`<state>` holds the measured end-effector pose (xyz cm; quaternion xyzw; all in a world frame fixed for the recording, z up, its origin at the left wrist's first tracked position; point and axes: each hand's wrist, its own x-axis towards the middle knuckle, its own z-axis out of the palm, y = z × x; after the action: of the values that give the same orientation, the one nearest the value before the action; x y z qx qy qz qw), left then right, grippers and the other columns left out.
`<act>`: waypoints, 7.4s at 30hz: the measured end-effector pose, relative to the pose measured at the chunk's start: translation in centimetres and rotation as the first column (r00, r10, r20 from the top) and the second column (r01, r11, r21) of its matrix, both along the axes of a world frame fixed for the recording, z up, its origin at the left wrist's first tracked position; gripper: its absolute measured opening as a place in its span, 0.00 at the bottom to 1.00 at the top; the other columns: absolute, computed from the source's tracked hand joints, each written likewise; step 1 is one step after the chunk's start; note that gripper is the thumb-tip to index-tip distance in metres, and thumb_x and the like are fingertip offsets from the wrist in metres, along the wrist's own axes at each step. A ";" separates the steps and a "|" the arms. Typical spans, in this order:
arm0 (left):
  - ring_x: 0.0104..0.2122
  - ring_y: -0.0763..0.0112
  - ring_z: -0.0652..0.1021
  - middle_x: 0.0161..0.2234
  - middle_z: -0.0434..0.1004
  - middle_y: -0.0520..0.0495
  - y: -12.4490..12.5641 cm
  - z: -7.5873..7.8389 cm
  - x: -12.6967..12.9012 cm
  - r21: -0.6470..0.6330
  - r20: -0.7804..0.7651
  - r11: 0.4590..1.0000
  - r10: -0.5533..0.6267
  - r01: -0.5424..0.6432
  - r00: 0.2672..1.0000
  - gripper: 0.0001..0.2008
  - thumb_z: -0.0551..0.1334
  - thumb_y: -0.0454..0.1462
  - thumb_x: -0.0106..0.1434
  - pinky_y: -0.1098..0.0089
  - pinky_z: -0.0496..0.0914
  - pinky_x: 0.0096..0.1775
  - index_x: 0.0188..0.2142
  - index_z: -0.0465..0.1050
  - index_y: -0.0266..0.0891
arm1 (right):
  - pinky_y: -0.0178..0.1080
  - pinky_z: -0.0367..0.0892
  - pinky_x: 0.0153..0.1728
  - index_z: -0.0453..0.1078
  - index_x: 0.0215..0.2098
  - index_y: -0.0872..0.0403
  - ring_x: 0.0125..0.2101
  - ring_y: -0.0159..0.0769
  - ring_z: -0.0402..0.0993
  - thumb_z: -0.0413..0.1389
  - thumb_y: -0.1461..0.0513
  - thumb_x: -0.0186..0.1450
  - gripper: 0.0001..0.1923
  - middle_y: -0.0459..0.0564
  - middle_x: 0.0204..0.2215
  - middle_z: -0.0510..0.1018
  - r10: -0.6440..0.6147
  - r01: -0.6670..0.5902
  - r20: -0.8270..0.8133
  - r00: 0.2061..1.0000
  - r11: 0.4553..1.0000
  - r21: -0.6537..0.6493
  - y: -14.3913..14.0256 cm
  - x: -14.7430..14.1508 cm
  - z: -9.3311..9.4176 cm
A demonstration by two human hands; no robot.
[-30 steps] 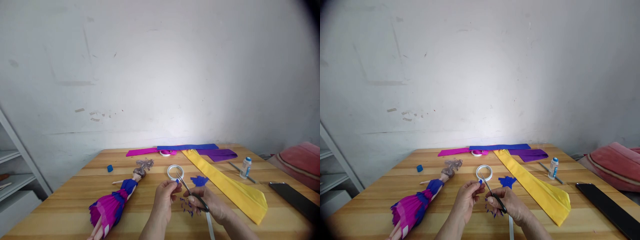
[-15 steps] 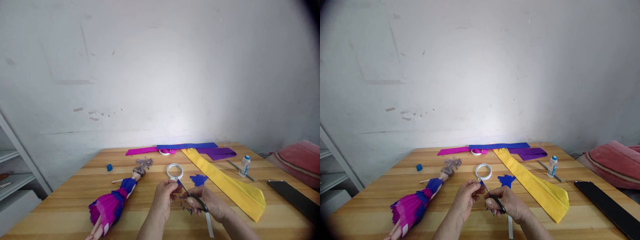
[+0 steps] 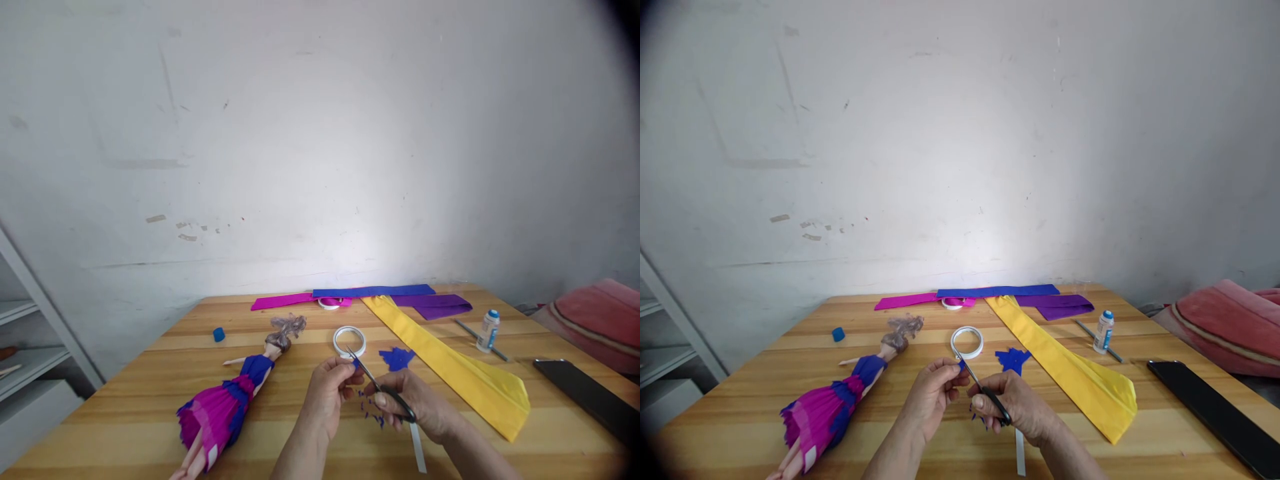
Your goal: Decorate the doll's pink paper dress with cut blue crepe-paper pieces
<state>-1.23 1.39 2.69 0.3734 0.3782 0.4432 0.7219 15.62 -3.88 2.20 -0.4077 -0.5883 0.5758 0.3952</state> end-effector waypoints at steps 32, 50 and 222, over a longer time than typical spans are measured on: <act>0.24 0.70 0.75 0.24 0.79 0.42 0.0 0.7 -1.1 0.053 -0.191 0.960 -0.260 0.274 0.947 0.06 0.63 0.35 0.46 0.74 0.58 0.24 0.24 0.72 0.33 | 0.29 0.59 0.21 0.74 0.35 0.61 0.19 0.26 0.63 0.60 0.47 0.51 0.25 0.43 0.18 0.68 0.175 -0.169 0.098 0.980 0.983 -0.066 0.0 2.7 0.3; 0.23 0.71 0.74 0.24 0.79 0.42 0.2 0.4 -1.4 0.059 -0.166 0.938 -0.327 0.341 0.930 0.06 0.63 0.34 0.46 0.73 0.60 0.26 0.25 0.74 0.32 | 0.28 0.60 0.19 0.73 0.32 0.61 0.17 0.24 0.61 0.61 0.46 0.49 0.26 0.42 0.16 0.66 0.198 -0.188 0.125 0.972 0.978 -0.088 -0.3 2.7 1.2; 0.22 0.71 0.76 0.26 0.79 0.41 -1.2 -0.9 1.4 -0.055 -0.118 0.972 -0.236 0.230 0.965 0.14 0.65 0.37 0.43 0.77 0.60 0.19 0.30 0.74 0.30 | 0.29 0.51 0.17 0.62 0.26 0.54 0.17 0.25 0.57 0.56 0.61 0.51 0.08 0.39 0.18 0.64 -0.461 0.464 -0.048 0.886 0.883 0.078 1.3 -0.2 0.0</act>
<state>0.21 0.16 1.82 0.4270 0.3848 0.3233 0.7517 15.39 -2.55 2.17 -0.5104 -0.4930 0.4446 0.5467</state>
